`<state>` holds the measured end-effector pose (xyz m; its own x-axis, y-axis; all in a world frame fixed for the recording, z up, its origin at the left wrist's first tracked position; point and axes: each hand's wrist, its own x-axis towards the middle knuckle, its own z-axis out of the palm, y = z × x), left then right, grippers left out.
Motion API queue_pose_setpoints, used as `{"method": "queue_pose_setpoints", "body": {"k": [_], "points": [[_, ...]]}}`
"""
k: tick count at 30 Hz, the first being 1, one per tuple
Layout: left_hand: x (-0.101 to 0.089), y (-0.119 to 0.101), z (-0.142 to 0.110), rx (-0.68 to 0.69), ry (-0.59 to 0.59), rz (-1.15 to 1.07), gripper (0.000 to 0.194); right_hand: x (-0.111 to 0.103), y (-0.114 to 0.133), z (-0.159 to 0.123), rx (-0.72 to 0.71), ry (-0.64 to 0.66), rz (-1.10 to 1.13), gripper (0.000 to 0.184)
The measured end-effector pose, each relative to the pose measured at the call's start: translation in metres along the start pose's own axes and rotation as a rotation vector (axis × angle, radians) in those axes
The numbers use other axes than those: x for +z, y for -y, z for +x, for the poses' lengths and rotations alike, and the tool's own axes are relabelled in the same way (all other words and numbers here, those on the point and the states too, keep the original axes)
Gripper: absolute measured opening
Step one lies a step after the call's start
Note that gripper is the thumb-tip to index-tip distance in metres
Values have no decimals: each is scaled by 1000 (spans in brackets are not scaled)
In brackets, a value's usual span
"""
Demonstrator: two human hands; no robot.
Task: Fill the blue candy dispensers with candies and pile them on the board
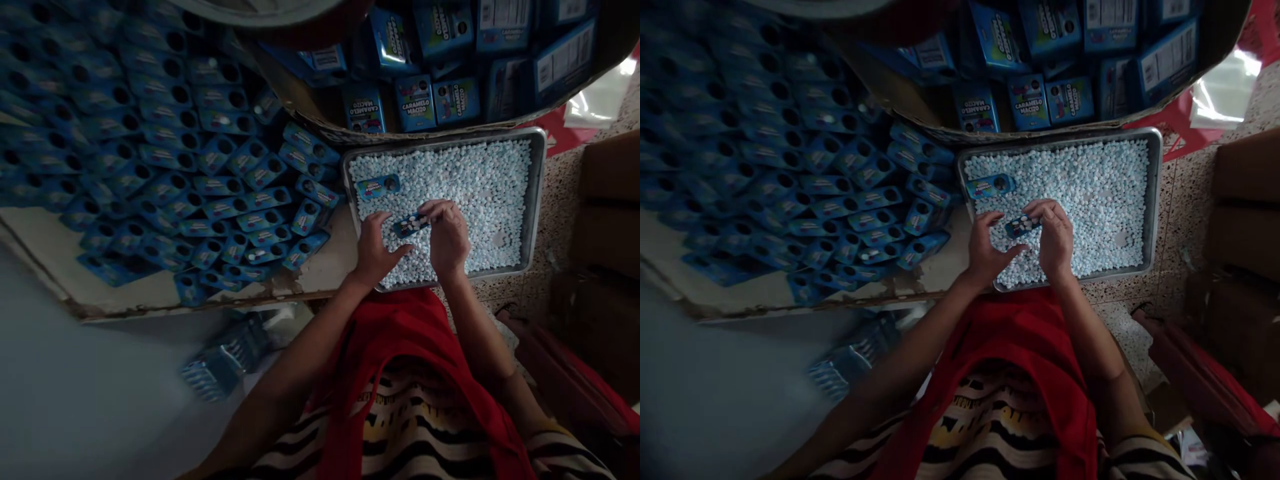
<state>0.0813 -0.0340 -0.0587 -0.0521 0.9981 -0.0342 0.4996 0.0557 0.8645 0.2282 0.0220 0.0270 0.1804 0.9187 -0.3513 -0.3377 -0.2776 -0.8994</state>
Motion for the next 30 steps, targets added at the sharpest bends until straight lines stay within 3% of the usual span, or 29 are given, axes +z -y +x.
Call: {"method": "queue_pose_setpoints", "body": {"k": [3, 5, 9, 12, 14, 16, 20, 24, 25, 27, 30], "points": [[22, -6, 3, -82, 29, -80, 48, -4, 0, -4, -41, 16, 2, 32], [23, -14, 11, -28, 76, -64, 33, -15, 2, -3, -73, -32, 1, 30], [0, -23, 22, 116, 136, 61, 44, -59, 0, 4, 5, -292, 5, 27], [-17, -16, 22, 110, 79, 84, 41, -90, -10, 4, 113, -436, -91, 23], [-23, -9, 21, 54, 11, 10, 36, -98, -17, -1, 119, -386, -185, 21], [-25, -3, 19, -37, -40, -133, 34, -96, -21, -8, 111, -255, -278, 21], [-25, 4, 17, -209, -5, -412, 41, -86, -27, -3, -10, -91, -661, 14], [-24, 6, 13, -277, 3, -549, 44, -84, -52, 24, -142, 94, -1124, 48], [-24, 7, 11, -281, 3, -556, 44, -84, -61, 30, -139, 116, -1164, 53], [-24, 8, 7, -281, 16, -532, 44, -84, -76, 40, -103, 126, -1131, 46], [-23, 8, 2, -257, 28, -432, 45, -82, -82, 49, 58, 41, -841, 30]]}}
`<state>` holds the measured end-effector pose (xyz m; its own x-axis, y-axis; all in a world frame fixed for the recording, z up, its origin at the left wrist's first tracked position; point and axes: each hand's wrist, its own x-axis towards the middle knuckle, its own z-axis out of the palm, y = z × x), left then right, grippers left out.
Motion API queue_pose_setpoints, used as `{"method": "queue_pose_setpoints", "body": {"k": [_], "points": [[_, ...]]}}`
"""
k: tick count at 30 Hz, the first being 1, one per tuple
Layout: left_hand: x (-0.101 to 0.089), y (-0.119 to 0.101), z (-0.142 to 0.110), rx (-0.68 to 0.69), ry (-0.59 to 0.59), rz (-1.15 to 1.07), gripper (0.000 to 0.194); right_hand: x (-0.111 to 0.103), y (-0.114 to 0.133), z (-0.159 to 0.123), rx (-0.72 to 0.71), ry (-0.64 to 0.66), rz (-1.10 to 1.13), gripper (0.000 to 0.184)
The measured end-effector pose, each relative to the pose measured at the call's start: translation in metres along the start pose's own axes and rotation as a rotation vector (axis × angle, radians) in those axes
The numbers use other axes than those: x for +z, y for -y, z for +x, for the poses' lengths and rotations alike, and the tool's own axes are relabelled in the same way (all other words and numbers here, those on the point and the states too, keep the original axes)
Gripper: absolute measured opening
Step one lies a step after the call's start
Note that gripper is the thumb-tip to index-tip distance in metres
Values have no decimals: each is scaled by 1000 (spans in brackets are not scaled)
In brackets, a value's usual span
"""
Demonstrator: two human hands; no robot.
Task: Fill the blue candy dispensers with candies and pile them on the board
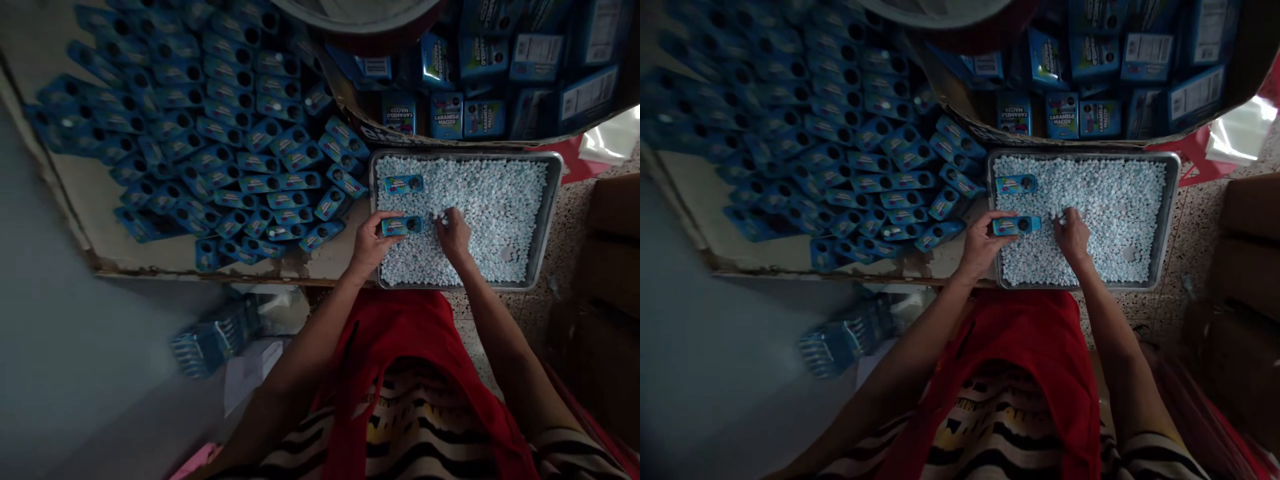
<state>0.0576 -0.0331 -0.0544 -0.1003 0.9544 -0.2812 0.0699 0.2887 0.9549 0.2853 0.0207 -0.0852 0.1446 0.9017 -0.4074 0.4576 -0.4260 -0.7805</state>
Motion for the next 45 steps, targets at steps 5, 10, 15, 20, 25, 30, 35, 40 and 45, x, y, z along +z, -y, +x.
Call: {"method": "queue_pose_setpoints", "body": {"k": [5, 10, 15, 20, 25, 30, 35, 40, 45], "points": [[4, -7, -1, 109, -29, 278, 42, -23, 41, -11, 276, 172, 842, 28], [11, -17, 0, 133, 29, 362, 41, -24, 95, -40, 100, 241, 1070, 20], [17, -21, -2, 139, 29, 361, 41, 2, 103, -47, -81, 133, 914, 27], [23, -24, 0, 132, 9, 338, 41, 11, 97, -45, -156, 57, 806, 23], [29, -27, 8, 127, -13, 324, 42, 11, 93, -35, -157, 6, 823, 28], [30, -22, 15, 126, -33, 271, 44, -4, 68, -14, 72, -89, 1065, 12], [28, -6, 23, 20, -10, -28, 38, -25, 57, -10, 294, -43, 1024, 18], [32, 2, 31, -67, 68, -214, 45, -39, 85, -26, 141, 134, 599, 16], [38, -11, 32, 9, 39, -90, 41, -45, 108, -35, -306, 209, -117, 12]]}}
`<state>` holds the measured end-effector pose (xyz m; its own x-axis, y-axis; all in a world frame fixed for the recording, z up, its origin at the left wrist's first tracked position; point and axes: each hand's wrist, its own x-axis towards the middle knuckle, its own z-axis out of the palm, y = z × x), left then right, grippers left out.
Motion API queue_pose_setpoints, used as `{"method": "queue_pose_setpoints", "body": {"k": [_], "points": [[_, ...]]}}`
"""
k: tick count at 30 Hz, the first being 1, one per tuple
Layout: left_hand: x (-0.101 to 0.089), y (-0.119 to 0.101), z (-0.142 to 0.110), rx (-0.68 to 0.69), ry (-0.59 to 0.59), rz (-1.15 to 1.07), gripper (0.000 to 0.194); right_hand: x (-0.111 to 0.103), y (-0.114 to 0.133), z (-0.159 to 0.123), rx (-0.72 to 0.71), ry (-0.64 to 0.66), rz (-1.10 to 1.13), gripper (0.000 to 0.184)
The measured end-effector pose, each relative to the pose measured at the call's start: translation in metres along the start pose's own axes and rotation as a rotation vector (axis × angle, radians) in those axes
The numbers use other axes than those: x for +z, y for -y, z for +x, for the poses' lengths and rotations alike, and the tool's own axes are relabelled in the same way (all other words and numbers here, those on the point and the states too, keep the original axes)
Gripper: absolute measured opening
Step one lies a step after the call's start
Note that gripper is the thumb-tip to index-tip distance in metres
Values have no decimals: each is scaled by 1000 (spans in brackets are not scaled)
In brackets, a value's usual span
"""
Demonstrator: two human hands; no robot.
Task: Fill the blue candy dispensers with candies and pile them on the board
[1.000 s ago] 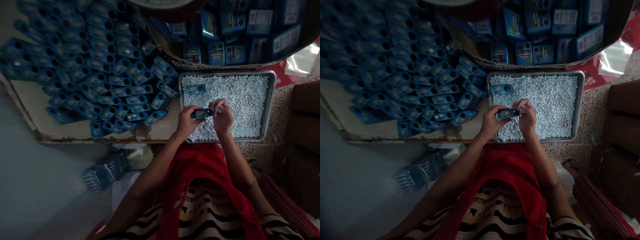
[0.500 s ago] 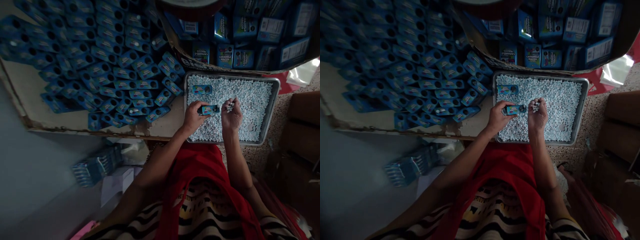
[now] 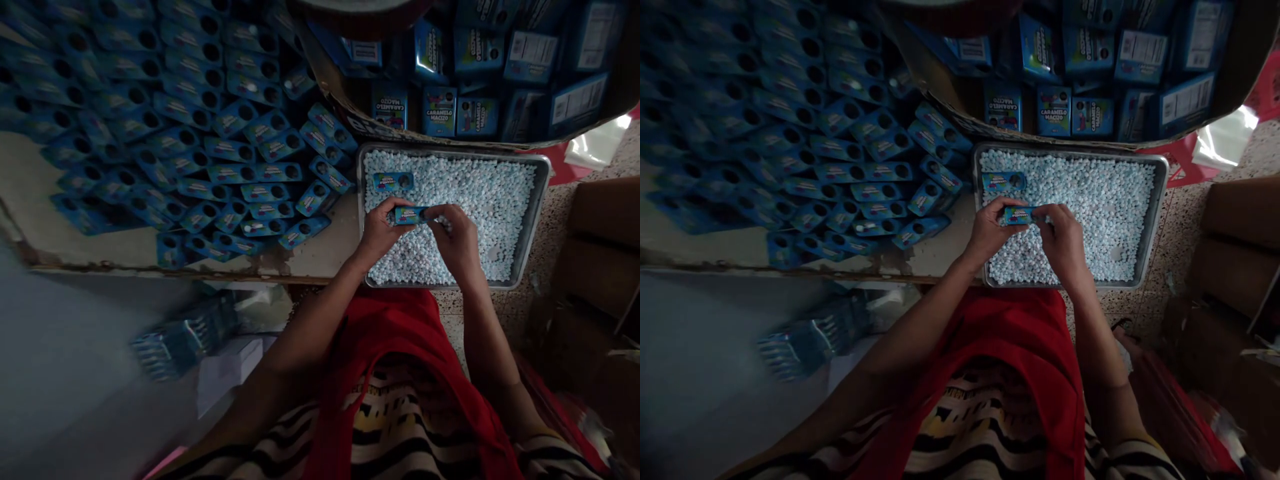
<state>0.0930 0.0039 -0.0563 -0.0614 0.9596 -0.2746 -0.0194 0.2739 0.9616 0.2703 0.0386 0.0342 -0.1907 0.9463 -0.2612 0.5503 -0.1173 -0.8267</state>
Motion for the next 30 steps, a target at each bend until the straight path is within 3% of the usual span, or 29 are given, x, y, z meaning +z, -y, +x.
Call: {"method": "queue_pose_setpoints", "body": {"k": [3, 7, 13, 17, 20, 23, 26, 30], "points": [[2, -8, -1, 25, -10, 74, 39, 5, -3, 2, -72, 23, -191, 28], [3, -12, -2, 32, -33, 79, 39, 13, -12, 3, -55, -54, -158, 34], [12, -4, 0, 25, -38, 50, 39, 13, -26, -1, 83, -96, 240, 31], [15, 2, 0, -7, -28, -40, 39, 1, -56, -3, 209, -264, 500, 26], [3, -2, -8, -18, 18, -135, 40, -13, -78, -4, 238, -314, 207, 18], [-16, -7, -22, -16, 100, -248, 39, -17, -81, 3, 96, -247, -167, 18], [-30, -9, -34, -22, 81, -323, 41, -1, -64, 29, -70, -136, -191, 33], [-43, -12, -43, -20, -45, -210, 39, 31, -44, 82, -179, 45, -295, 61]]}}
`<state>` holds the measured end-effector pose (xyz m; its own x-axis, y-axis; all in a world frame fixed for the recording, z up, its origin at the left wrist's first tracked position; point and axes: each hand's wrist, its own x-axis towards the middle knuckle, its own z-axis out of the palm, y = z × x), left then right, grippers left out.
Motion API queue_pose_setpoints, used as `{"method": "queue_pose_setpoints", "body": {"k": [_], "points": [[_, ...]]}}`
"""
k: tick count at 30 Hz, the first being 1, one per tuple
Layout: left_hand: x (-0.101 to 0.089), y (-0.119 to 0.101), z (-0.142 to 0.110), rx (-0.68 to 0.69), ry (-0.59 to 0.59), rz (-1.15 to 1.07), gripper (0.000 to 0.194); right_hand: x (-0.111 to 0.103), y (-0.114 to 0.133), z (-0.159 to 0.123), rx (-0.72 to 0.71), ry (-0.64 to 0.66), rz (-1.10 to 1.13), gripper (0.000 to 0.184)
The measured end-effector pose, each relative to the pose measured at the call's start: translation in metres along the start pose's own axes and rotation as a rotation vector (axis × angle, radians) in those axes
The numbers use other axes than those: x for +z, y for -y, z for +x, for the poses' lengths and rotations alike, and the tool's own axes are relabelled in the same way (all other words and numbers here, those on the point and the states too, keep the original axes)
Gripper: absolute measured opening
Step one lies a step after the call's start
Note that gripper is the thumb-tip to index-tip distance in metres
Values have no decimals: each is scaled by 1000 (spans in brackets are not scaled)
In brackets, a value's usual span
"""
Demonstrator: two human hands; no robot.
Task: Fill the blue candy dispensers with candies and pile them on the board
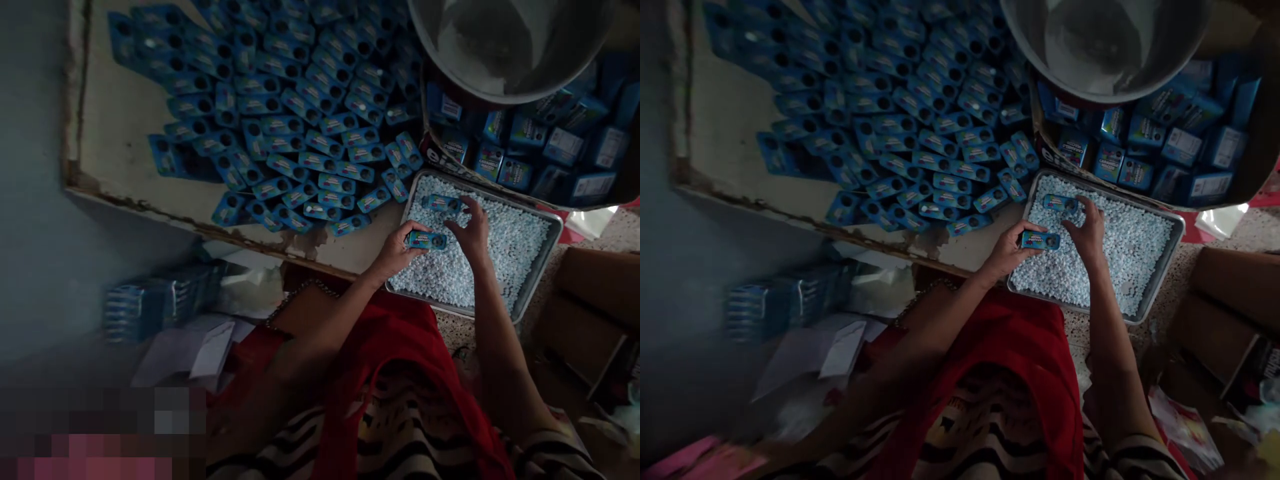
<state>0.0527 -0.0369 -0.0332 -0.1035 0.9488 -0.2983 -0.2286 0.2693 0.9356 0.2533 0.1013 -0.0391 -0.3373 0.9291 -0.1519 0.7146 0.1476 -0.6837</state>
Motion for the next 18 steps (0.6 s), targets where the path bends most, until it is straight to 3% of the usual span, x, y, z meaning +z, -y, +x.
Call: {"method": "queue_pose_setpoints", "body": {"k": [2, 5, 8, 11, 14, 16, 18], "points": [[-10, -8, -5, 16, -77, 57, 40, 6, 5, 18, -52, 60, -67, 55], [-36, -26, -21, 16, -157, 85, 38, 1, 18, 19, -99, 67, -47, 40], [-75, -50, -45, -10, -218, 68, 37, -16, 42, -1, -100, 18, -127, 41], [-126, -73, -75, -7, -374, 55, 39, -27, 82, -20, -151, 69, -159, 26], [-189, -86, -102, 31, -685, 57, 41, -13, 141, -16, -248, 194, -4, 30], [-238, -87, -111, 80, -976, 55, 45, 17, 192, 4, -334, 258, 116, 36], [-289, -84, -112, 154, -1269, 43, 49, 60, 252, 35, -437, 285, 195, 34]]}}
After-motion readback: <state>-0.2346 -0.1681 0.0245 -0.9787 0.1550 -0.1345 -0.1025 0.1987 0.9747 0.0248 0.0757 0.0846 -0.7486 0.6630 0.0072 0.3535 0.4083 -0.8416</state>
